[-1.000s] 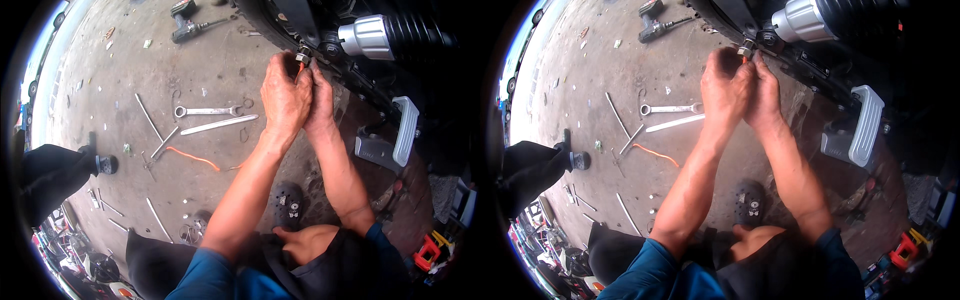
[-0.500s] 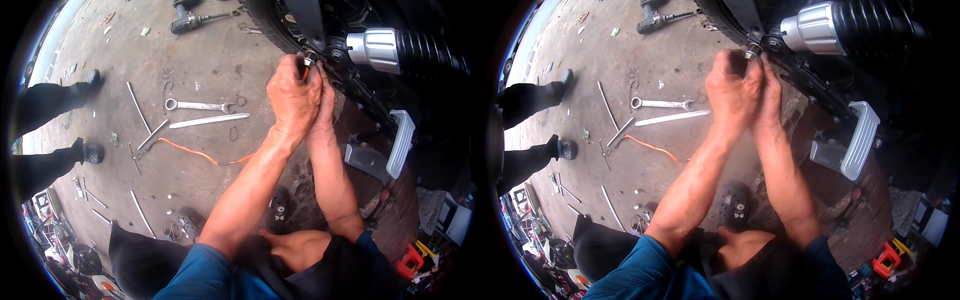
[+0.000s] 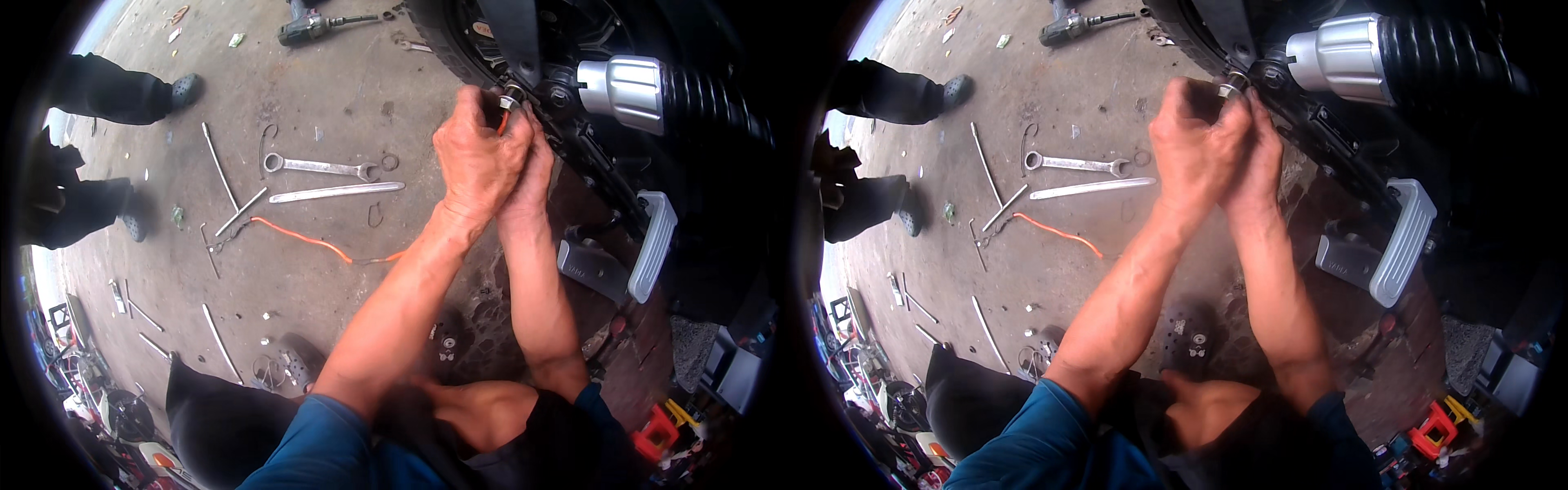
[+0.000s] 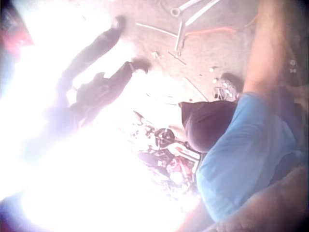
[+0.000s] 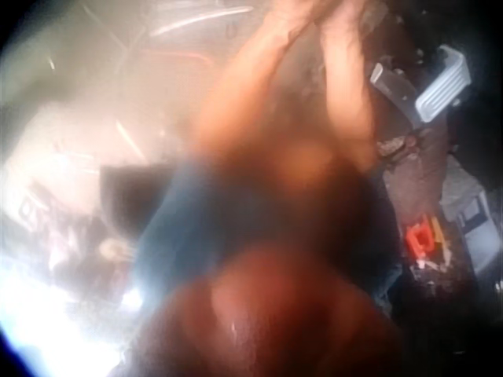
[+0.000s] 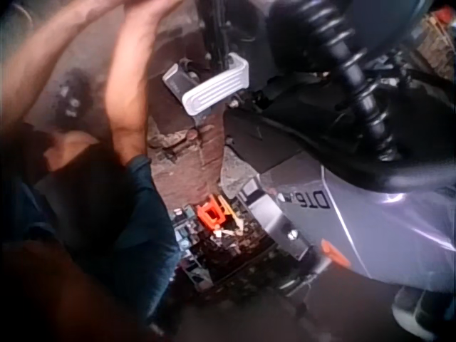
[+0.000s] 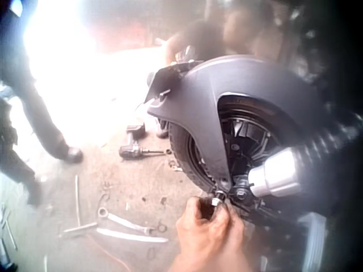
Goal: The person works on the electrical wiring near the rear wheel of an electric bicycle, stripping insulation, connecting wires, and securing components using a socket wrench.
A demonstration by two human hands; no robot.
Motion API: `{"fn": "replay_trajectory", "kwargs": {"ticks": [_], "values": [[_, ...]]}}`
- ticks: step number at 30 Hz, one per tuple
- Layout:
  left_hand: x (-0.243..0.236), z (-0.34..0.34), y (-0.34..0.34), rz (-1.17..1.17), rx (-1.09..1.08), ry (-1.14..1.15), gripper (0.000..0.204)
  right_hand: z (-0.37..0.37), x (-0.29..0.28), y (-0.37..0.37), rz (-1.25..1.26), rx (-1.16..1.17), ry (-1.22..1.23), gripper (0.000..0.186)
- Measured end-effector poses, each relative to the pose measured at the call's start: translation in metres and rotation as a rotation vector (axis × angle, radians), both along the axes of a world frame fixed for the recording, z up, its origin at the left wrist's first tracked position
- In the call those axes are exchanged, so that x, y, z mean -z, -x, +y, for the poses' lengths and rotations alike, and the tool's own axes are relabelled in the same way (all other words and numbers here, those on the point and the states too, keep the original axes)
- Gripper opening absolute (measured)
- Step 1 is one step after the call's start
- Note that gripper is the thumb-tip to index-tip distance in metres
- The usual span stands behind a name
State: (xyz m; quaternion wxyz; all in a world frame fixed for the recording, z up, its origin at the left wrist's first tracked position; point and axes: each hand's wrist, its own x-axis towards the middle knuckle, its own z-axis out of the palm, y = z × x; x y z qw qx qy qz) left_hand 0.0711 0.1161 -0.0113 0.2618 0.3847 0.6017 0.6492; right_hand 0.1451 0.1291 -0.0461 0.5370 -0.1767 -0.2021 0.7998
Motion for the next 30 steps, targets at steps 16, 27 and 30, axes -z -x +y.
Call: {"fn": "replay_trajectory", "kwargs": {"ticks": [16, 27, 30], "values": [[-0.006, -0.008, 0.006, 0.001, 0.150, 0.171, 0.031, 0.004, 0.007, -0.002, 0.127, -0.041, -0.027, 0.035], [-0.013, -0.003, 0.015, 0.251, 0.205, 0.270, 0.032, 0.000, -0.005, 0.003, 0.045, 0.022, 0.095, 0.036], [-0.009, -0.005, 0.013, 0.319, 0.135, 0.237, 0.030, -0.002, -0.002, 0.003, 0.100, -0.042, 0.061, 0.036]]}}
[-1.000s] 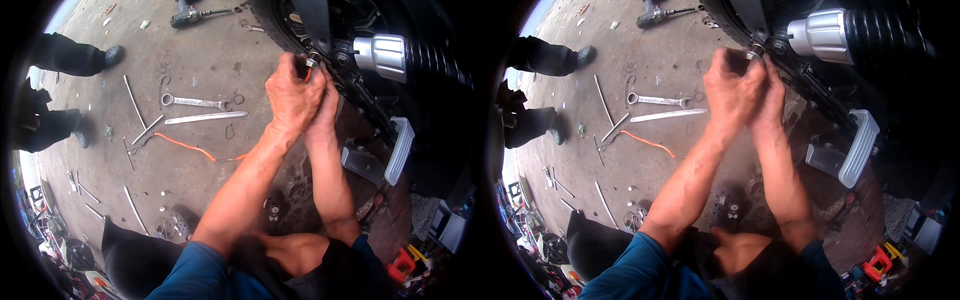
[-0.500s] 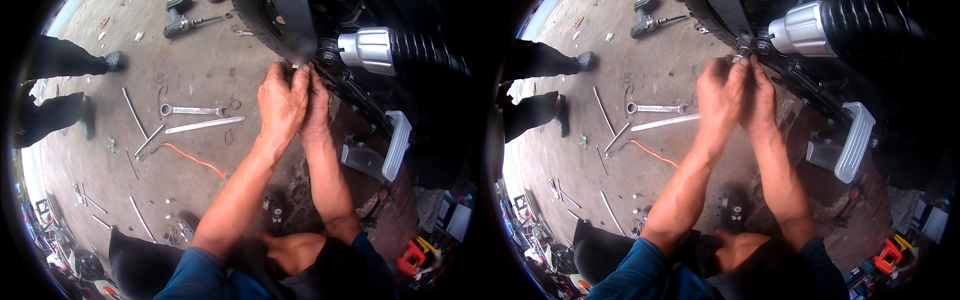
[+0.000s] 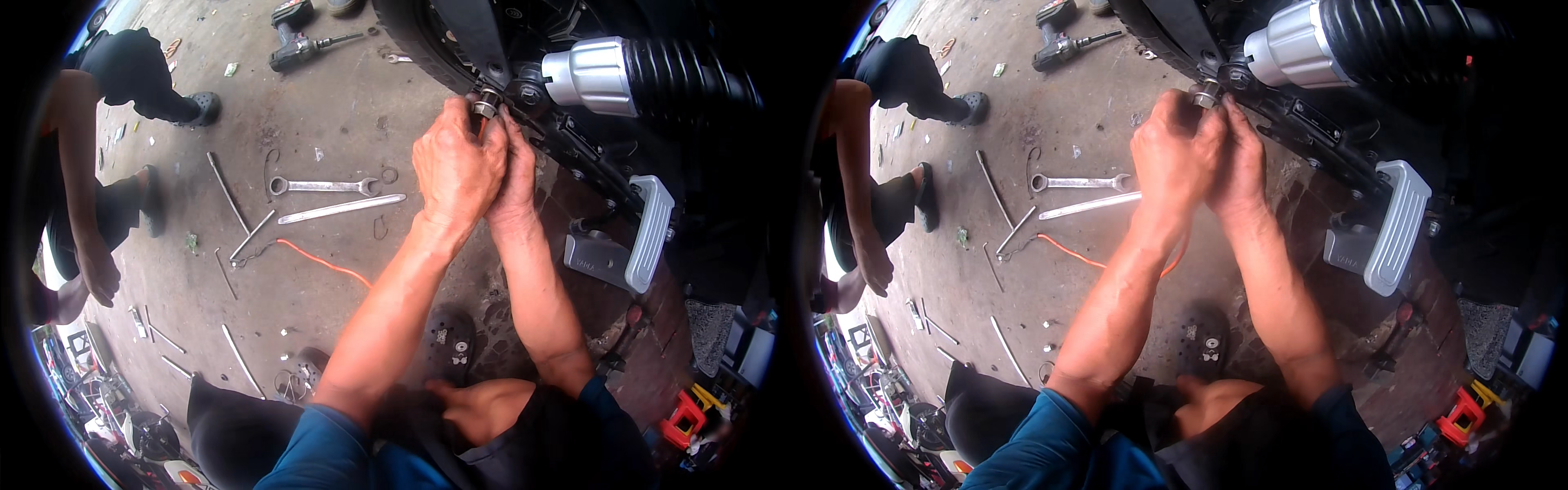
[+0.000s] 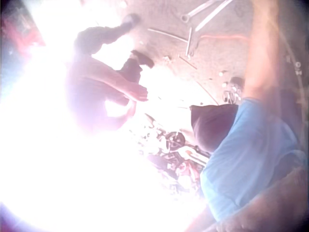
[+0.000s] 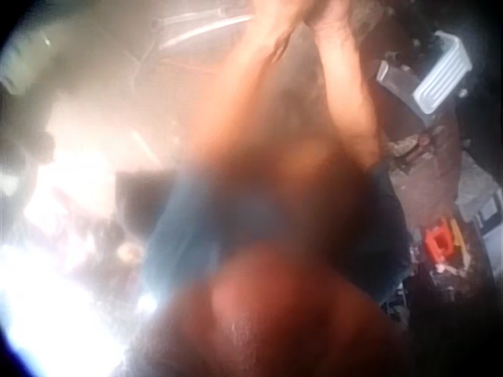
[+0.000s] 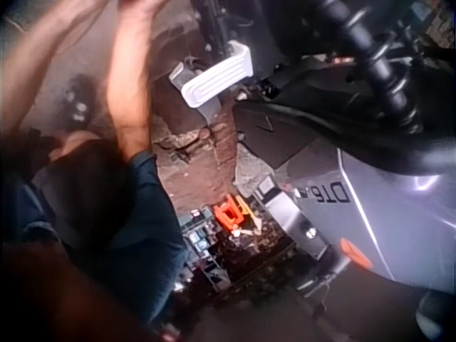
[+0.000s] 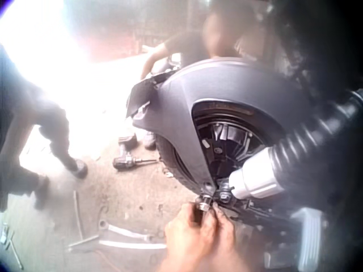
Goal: The person works on the electrical wiring near the rear wheel of an electric bicycle, stripping insulation, connecting wires, and securing components using a socket wrench.
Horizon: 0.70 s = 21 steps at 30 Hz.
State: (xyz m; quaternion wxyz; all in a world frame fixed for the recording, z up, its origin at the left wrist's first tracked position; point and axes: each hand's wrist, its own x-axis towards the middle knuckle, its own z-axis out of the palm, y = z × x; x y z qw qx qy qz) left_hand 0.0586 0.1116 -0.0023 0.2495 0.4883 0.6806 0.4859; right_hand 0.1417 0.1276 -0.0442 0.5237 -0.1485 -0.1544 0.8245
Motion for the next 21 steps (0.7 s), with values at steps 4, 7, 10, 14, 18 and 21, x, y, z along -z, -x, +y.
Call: {"fn": "replay_trajectory", "kwargs": {"ticks": [4, 7, 10, 14, 18, 21], "values": [[0.007, 0.001, -0.009, 0.090, -0.092, -0.139, 0.028, -0.005, 0.005, -0.006, 0.101, -0.088, -0.069, 0.036], [0.013, -0.003, -0.007, 0.067, -0.097, -0.097, 0.029, -0.010, 0.027, -0.004, -0.003, -0.022, -0.084, 0.035], [0.009, 0.001, -0.006, 0.077, -0.033, -0.058, 0.031, -0.009, 0.031, -0.010, -0.043, 0.019, -0.088, 0.033], [0.009, 0.003, -0.002, 0.091, 0.025, -0.006, 0.034, -0.011, 0.034, -0.009, -0.093, 0.052, -0.019, 0.034], [0.014, 0.003, 0.001, -0.350, 0.071, 0.043, 0.047, -0.024, 0.019, 0.000, -0.101, 0.079, 0.026, 0.042], [0.017, 0.002, 0.002, -0.658, 0.140, 0.073, 0.048, -0.030, 0.007, 0.003, -0.238, 0.126, 0.052, 0.050]]}}
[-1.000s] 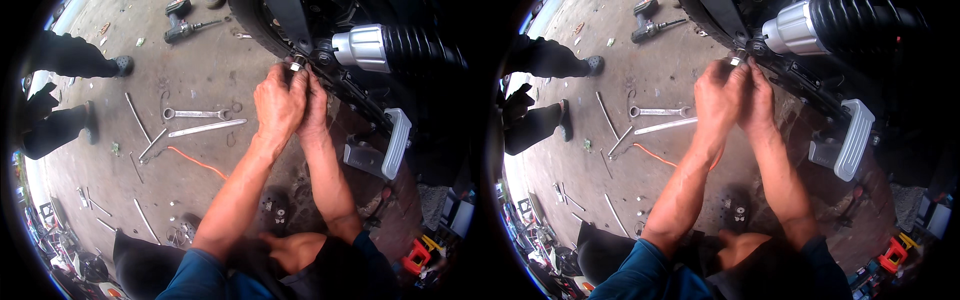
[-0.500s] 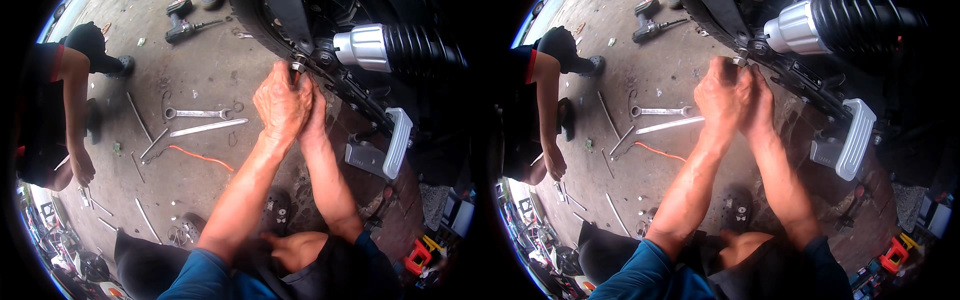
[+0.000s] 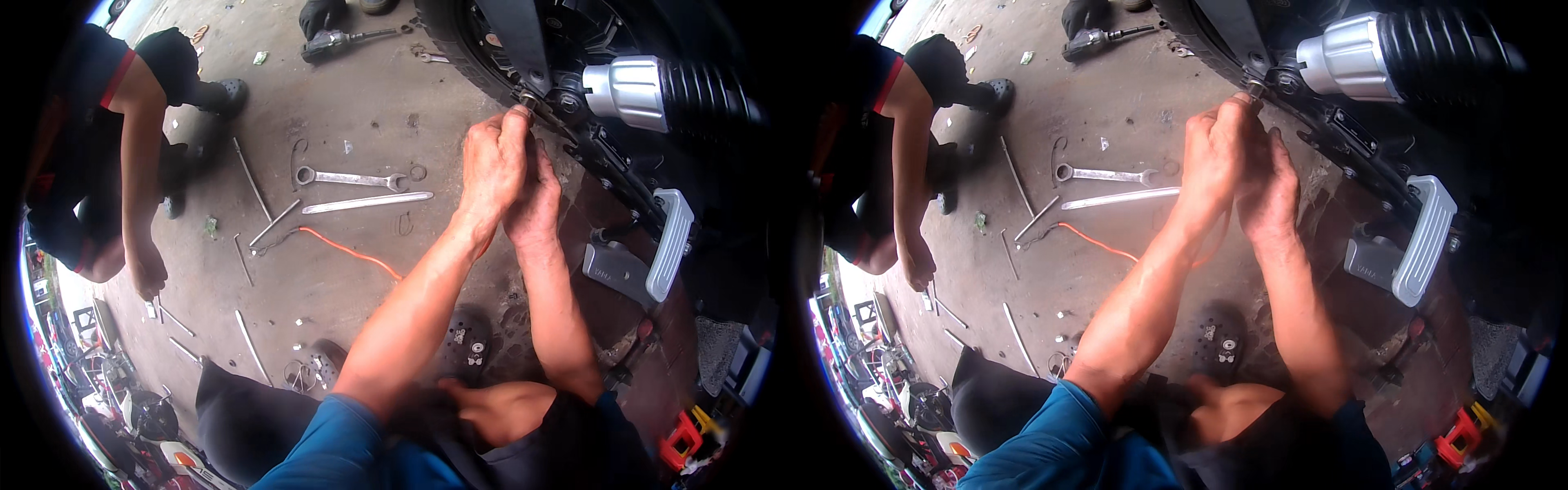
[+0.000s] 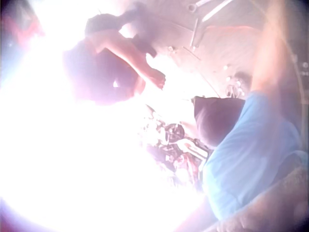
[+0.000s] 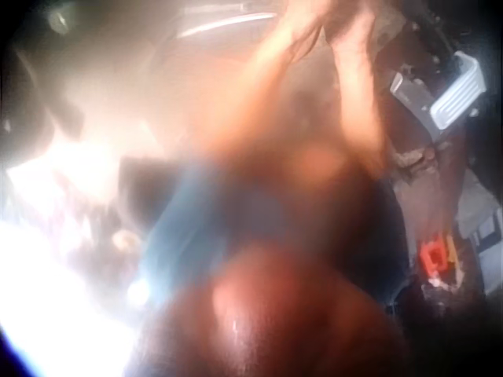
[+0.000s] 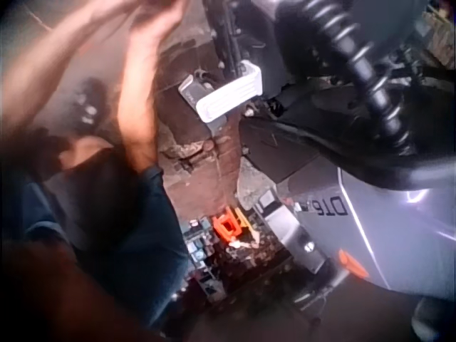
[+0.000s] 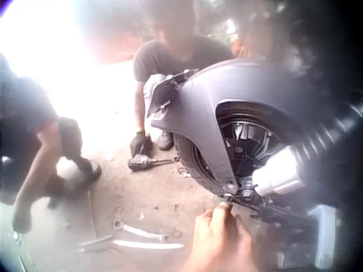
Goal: The person works on the electrical wiring near the rear wheel of an electric bicycle, stripping insulation, connecting wires, and securing components using a socket wrench.
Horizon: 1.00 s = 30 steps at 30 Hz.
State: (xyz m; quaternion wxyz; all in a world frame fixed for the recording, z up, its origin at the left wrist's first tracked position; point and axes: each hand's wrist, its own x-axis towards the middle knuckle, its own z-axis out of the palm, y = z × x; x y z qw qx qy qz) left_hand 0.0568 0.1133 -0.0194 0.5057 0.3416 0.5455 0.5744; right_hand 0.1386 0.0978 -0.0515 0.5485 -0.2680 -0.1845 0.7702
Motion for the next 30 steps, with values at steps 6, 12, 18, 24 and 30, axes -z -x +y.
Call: {"fn": "replay_trajectory", "kwargs": {"ticks": [6, 12, 18, 24, 30], "values": [[-0.010, 0.003, 0.000, 0.166, -0.026, 0.037, 0.035, -0.005, 0.010, -0.011, -0.079, 0.047, 0.090, 0.041], [-0.020, -0.002, -0.003, 0.265, -0.114, 0.095, 0.030, -0.005, 0.023, -0.009, 0.005, 0.052, 0.116, 0.034], [-0.013, -0.001, -0.014, 0.601, -0.262, -0.007, 0.032, -0.012, 0.027, -0.009, -0.087, 0.016, -0.032, 0.035], [-0.009, 0.004, 0.000, 0.813, -0.123, -0.062, 0.040, -0.037, 0.010, 0.007, -0.351, 0.150, -0.128, 0.040], [-0.016, 0.003, 0.016, 0.709, 0.049, -0.007, 0.042, -0.039, 0.009, 0.016, -0.526, 0.284, -0.271, 0.033]]}}
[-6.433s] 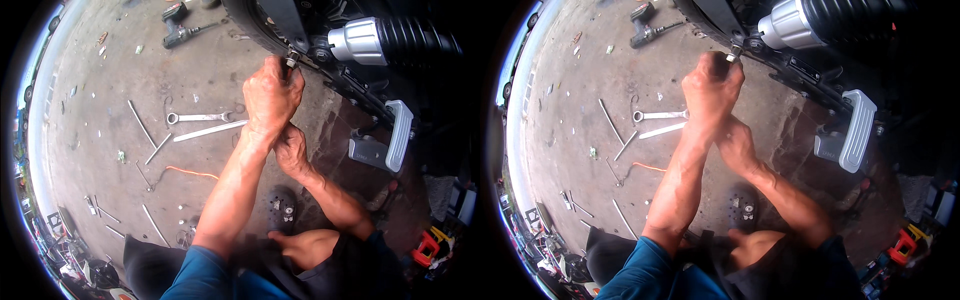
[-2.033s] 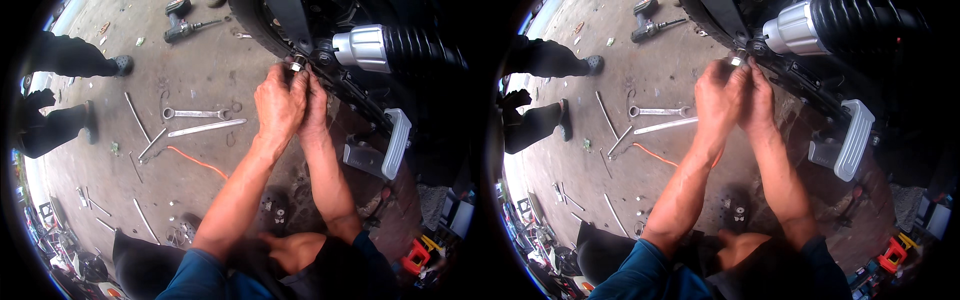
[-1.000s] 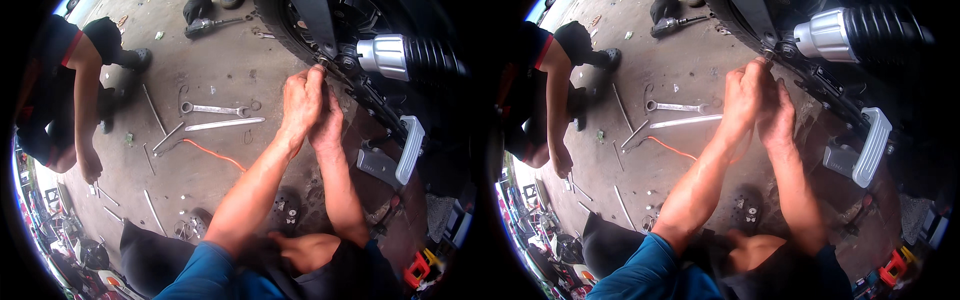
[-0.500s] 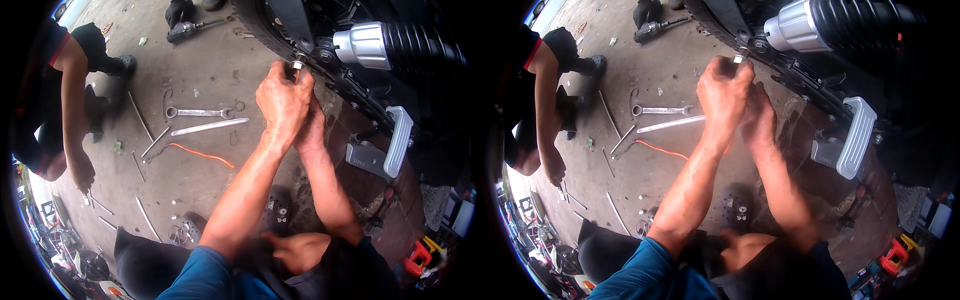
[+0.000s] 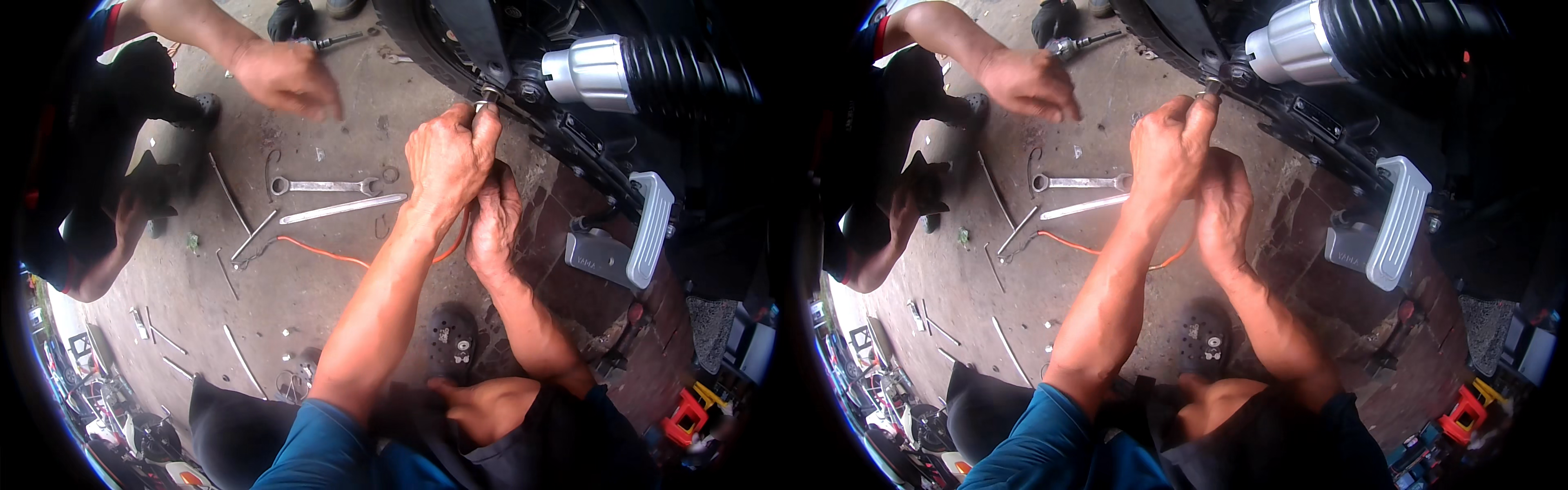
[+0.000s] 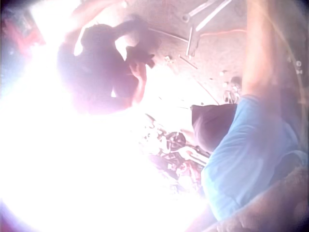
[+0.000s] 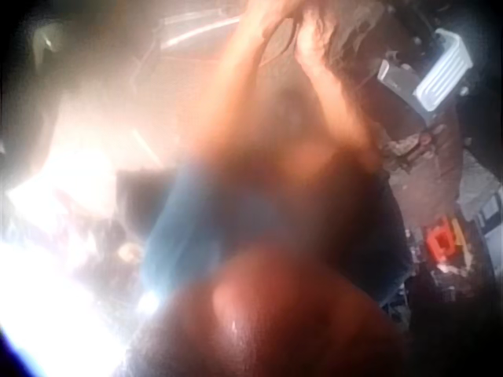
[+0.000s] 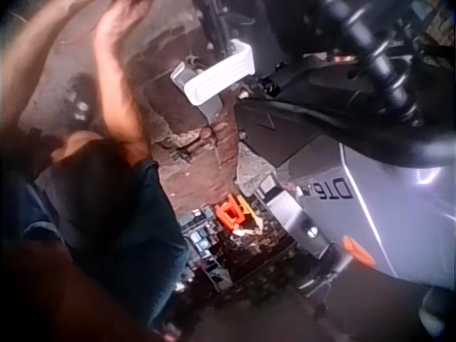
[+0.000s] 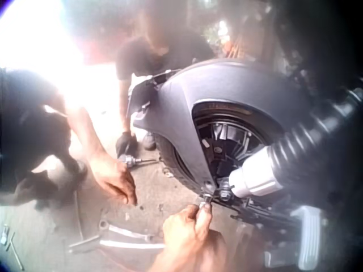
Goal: The person works on the electrical wiring near the rear wheel of an electric bicycle, stripping insulation, connecting wires, and securing components using a socket wrench.
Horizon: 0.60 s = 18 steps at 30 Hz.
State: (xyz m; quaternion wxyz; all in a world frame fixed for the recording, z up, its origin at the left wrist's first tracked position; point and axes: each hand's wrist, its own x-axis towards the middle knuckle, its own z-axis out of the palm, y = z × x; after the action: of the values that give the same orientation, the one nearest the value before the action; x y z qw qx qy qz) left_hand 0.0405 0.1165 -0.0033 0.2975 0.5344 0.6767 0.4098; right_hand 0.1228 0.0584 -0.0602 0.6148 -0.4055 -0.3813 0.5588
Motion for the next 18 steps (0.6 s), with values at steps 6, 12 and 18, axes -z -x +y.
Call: {"fn": "replay_trajectory", "kwargs": {"ticks": [6, 12, 18], "values": [[0.001, 0.004, 0.010, -0.149, 0.136, -0.045, 0.043, 0.011, -0.002, -0.004, 0.103, -0.095, 0.055, 0.031], [-0.002, 0.004, 0.013, 0.003, 0.194, -0.054, 0.044, 0.019, -0.008, 0.020, 0.072, -0.118, 0.176, 0.032], [-0.007, -0.005, 0.003, -0.159, 0.008, 0.010, 0.037, 0.023, -0.001, -0.006, 0.305, -0.343, 0.220, 0.051]]}}
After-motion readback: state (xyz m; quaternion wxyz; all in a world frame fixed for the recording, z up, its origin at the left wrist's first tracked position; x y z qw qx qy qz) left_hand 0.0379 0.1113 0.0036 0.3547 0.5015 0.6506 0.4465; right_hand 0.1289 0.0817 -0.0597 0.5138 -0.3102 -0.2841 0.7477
